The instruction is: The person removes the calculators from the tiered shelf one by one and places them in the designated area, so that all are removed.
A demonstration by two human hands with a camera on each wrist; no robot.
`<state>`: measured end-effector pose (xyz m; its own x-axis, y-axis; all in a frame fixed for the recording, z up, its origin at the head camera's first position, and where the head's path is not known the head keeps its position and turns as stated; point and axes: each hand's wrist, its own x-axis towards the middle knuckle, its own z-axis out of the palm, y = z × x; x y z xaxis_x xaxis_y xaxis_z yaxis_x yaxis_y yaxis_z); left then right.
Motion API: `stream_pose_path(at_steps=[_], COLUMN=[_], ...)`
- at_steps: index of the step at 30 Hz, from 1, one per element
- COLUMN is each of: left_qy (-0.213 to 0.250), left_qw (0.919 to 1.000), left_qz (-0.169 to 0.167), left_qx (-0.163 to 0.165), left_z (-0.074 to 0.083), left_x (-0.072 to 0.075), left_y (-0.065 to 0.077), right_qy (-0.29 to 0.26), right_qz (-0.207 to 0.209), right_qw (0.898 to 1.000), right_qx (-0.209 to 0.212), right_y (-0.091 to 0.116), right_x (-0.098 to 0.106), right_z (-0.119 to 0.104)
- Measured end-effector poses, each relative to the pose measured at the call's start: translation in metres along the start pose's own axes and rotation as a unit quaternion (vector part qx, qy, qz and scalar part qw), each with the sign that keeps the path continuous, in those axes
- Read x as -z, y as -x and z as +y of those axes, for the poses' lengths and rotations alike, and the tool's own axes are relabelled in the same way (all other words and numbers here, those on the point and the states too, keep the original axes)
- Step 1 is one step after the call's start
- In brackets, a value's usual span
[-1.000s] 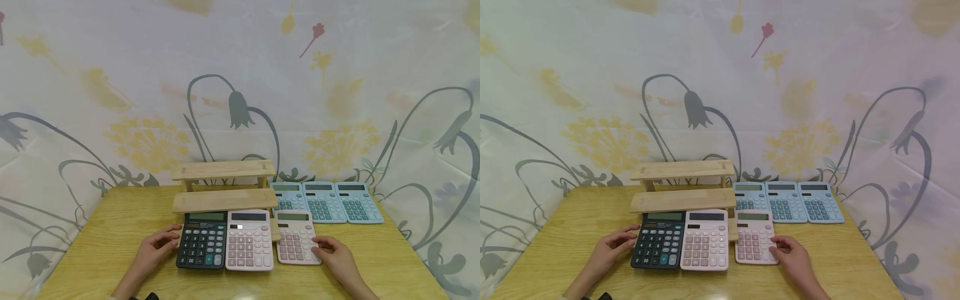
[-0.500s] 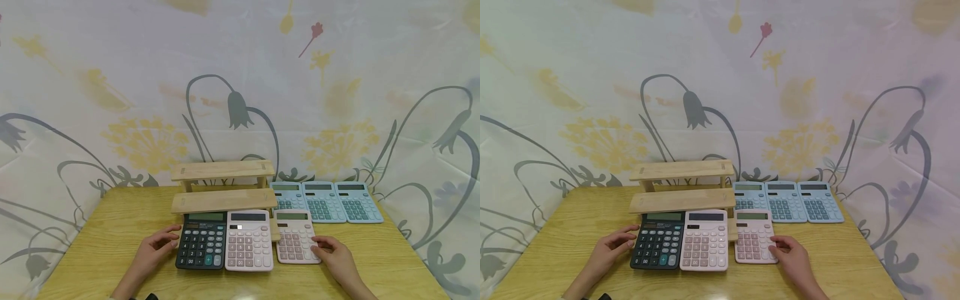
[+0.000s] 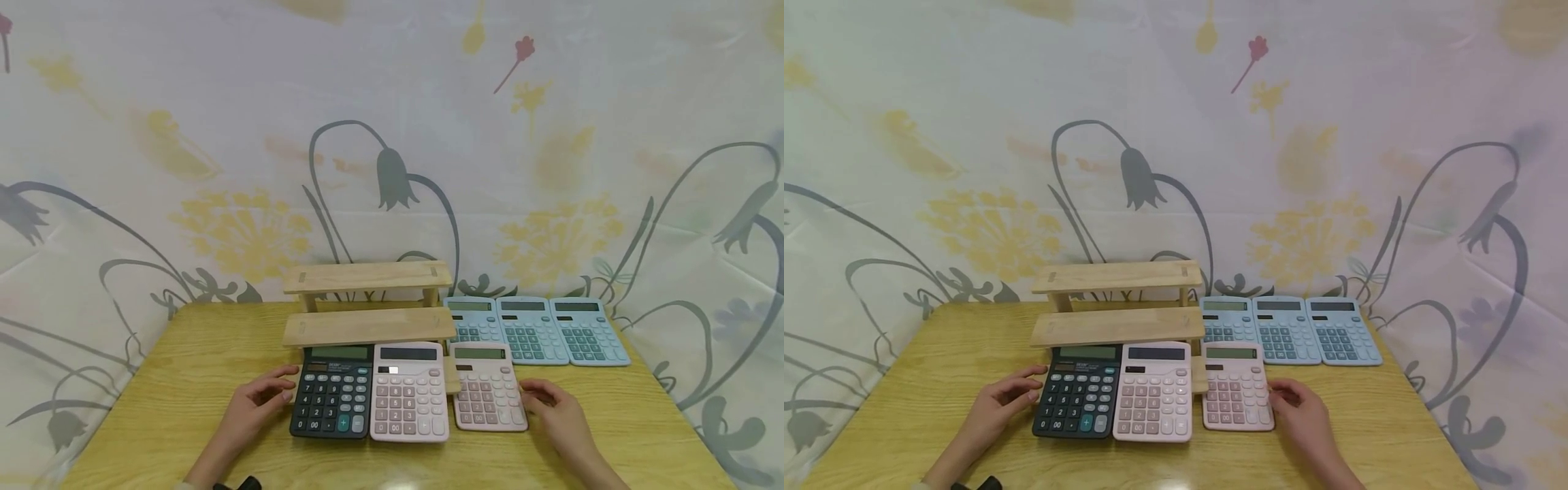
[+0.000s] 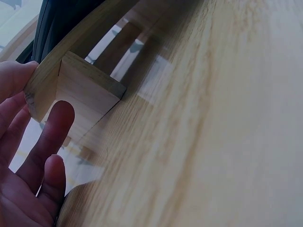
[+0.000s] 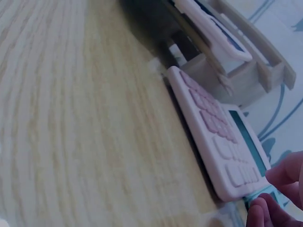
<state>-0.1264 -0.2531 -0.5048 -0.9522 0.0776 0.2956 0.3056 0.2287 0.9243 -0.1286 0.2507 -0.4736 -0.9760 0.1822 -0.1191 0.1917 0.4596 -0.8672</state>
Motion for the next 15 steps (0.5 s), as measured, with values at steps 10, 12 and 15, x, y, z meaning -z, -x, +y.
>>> stream_pose_path(at_steps=[10,12,15], left_qy=[-0.004,-0.006,-0.007], left_qw=[1.0000,1.0000,0.9999], left_qz=[0.005,0.004,0.001], left_qx=[0.002,0.005,0.007], left_z=[0.002,0.002,0.002], left_x=[0.000,0.000,0.000], left_y=[0.002,0.001,0.000], right_qy=[-0.035,-0.045,-0.059], right_qz=[-0.010,-0.012,-0.014], right_qw=[0.999,0.998,0.997], right_qx=[0.021,0.032,0.046], right_y=[0.004,0.007,0.012], right_x=[0.004,0.001,-0.005], right_z=[-0.012,-0.015,-0.018])
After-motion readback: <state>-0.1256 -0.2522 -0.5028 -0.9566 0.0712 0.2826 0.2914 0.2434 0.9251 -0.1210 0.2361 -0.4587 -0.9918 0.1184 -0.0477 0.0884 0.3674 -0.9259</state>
